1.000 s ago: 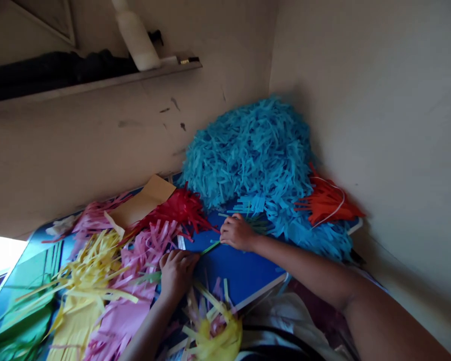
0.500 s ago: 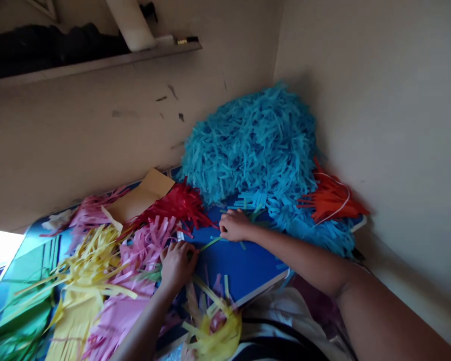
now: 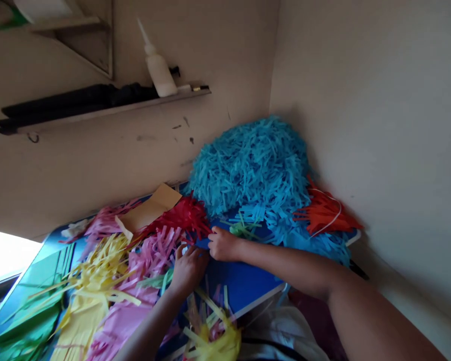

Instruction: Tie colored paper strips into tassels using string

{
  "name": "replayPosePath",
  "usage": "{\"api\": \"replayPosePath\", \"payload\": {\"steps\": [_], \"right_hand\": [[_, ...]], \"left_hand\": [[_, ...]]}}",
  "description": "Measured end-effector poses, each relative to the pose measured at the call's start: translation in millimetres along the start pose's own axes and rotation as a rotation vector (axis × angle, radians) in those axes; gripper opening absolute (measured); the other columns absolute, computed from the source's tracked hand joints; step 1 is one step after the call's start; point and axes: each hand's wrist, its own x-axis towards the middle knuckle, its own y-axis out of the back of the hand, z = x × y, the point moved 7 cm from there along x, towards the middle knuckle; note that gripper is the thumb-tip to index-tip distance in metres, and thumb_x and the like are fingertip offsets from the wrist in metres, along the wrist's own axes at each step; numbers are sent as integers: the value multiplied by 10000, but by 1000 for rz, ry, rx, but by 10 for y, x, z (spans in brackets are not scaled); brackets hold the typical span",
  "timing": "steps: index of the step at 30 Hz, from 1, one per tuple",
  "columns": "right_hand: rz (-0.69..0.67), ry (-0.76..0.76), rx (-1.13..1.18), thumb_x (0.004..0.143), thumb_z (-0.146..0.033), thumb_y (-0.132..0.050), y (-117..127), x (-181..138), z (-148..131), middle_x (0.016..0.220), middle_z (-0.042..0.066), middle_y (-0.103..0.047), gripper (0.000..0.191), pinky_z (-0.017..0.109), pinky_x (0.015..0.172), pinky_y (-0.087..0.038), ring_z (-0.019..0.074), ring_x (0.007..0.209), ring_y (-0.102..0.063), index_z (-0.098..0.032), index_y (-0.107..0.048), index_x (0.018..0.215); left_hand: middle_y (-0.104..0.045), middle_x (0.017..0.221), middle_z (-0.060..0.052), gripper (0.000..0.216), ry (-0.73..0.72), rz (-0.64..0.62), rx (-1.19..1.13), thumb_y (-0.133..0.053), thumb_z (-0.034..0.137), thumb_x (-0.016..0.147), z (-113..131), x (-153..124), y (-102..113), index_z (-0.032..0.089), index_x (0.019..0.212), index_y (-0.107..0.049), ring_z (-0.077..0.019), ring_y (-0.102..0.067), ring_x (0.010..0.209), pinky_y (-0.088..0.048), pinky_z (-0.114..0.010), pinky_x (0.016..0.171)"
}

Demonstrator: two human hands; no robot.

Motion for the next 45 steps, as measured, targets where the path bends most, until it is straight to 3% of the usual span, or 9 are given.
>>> {"api": "replayPosePath", "payload": {"steps": [3,6,9,12,16,21,29,36,45], "right_hand": [[10,-66,-18,876,-187,-584,146,-2,-13,795,63,-718,170,419,825,-340,212,830,-568,-159,-716,772],[73,-236,158,892,-280,-593,419,-114,-30,844,43,-745,190,389,801,-346,209,840,-592,-202,-750,819],[80,-396,734,897,-363,-582,606,-248,-67,822,16,-747,249,317,751,-370,176,791,-610,-213,-764,816],[-24,-484,1401,758,-497,-702,623,-297,-179,673,-6,-691,341,249,620,-365,127,627,-553,-160,-747,730],[49,-601,1786,542,-498,-852,609,-329,-247,612,-36,-650,388,222,572,-346,84,559,-484,-152,-711,647],[239,-706,1904,535,-514,-868,503,-389,-389,542,-49,-580,421,204,496,-313,65,485,-434,-150,-688,643],[590,-719,2000,644,-471,-848,432,-392,-584,570,-53,-567,382,200,481,-366,76,463,-487,-172,-658,785],[727,-617,1854,739,-372,-799,520,-403,-522,686,-13,-599,194,237,566,-417,114,599,-523,-202,-711,706],[891,-605,1746,775,-379,-782,386,-511,-533,790,12,-642,125,287,711,-444,164,752,-564,-258,-764,802]], "left_hand": [[-734,784,-5,225,-2,81,8,-550,78,867,4,-15,89,228,813,-709,-196,-661,795,-337,-476,993],[-759,837,11,256,-21,206,-37,-526,71,892,34,-107,410,246,894,-713,-169,-682,824,-271,-479,1068],[-775,880,36,211,-79,360,-162,-541,148,932,145,-210,925,271,978,-705,-142,-694,802,-189,-498,1150],[-779,885,42,186,-134,423,-206,-550,161,935,283,-227,1308,256,1003,-695,-126,-695,739,-178,-495,1174],[-772,890,12,210,-110,441,-300,-545,112,919,349,-234,1418,229,1037,-673,-121,-699,752,-295,-436,1141],[-725,797,2,182,91,504,-417,-563,133,900,306,-321,1328,239,980,-688,-133,-701,754,-535,-312,890],[-740,763,-28,90,359,606,-549,-631,271,878,325,-421,1263,220,830,-686,-173,-732,741,-595,-246,651],[-727,810,-14,95,289,580,-744,-620,197,883,325,-443,1205,234,930,-694,-154,-709,762,-596,-296,782],[-686,754,23,163,275,670,-402,-642,103,850,409,-563,1240,243,931,-656,-142,-646,732,-469,-391,907]]}}
